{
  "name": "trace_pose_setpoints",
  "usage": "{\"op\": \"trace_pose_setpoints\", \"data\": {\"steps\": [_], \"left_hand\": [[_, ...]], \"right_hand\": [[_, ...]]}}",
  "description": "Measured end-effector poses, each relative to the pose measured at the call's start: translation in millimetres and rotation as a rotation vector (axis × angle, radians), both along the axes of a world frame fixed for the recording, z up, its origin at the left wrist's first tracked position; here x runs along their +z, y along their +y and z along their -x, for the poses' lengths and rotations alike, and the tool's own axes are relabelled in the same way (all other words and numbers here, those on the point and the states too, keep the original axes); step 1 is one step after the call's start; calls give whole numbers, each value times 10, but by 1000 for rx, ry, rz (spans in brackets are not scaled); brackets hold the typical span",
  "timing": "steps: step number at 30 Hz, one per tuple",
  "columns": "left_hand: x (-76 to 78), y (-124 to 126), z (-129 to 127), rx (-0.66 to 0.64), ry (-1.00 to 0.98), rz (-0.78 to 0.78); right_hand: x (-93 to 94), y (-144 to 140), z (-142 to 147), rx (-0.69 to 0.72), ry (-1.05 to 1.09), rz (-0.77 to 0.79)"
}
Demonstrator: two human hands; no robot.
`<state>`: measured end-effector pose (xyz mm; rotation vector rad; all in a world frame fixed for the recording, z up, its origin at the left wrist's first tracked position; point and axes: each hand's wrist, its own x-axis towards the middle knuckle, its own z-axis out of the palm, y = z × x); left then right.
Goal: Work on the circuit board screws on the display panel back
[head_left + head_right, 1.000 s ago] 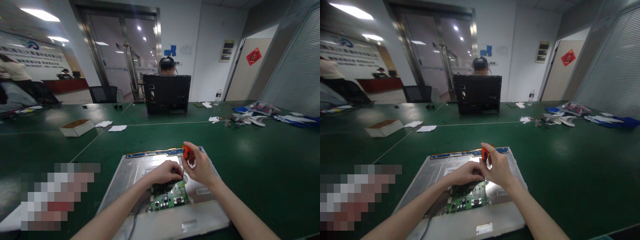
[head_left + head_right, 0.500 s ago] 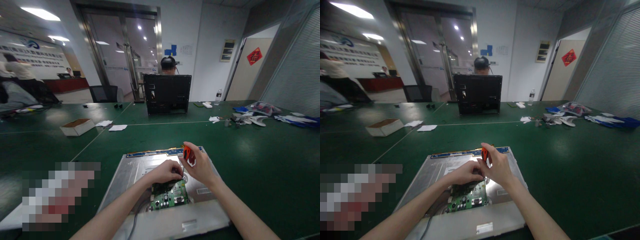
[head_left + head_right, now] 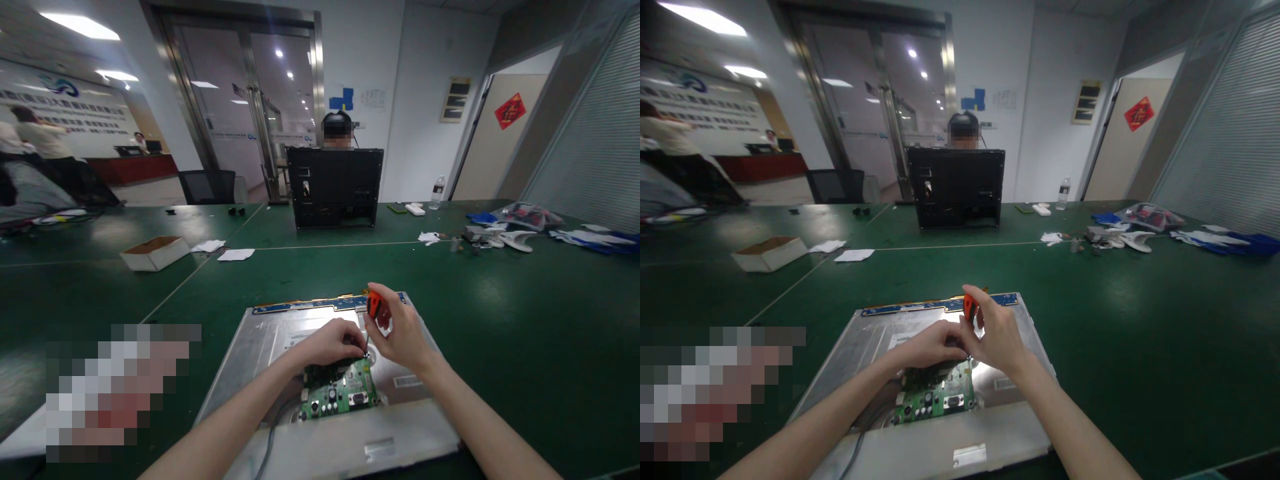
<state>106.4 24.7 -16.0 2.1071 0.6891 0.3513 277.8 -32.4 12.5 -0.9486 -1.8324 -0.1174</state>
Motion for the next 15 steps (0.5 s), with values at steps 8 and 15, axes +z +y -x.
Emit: {"op": "trace_pose_setpoints", "data": {"steps": [8, 15], "left_hand": [[15, -1, -2, 1, -2, -8], [0, -3, -8, 18, -3, 2]], "right_hand": [[13, 4, 10, -31, -9, -30], [2, -2, -2, 10, -17, -6]]}}
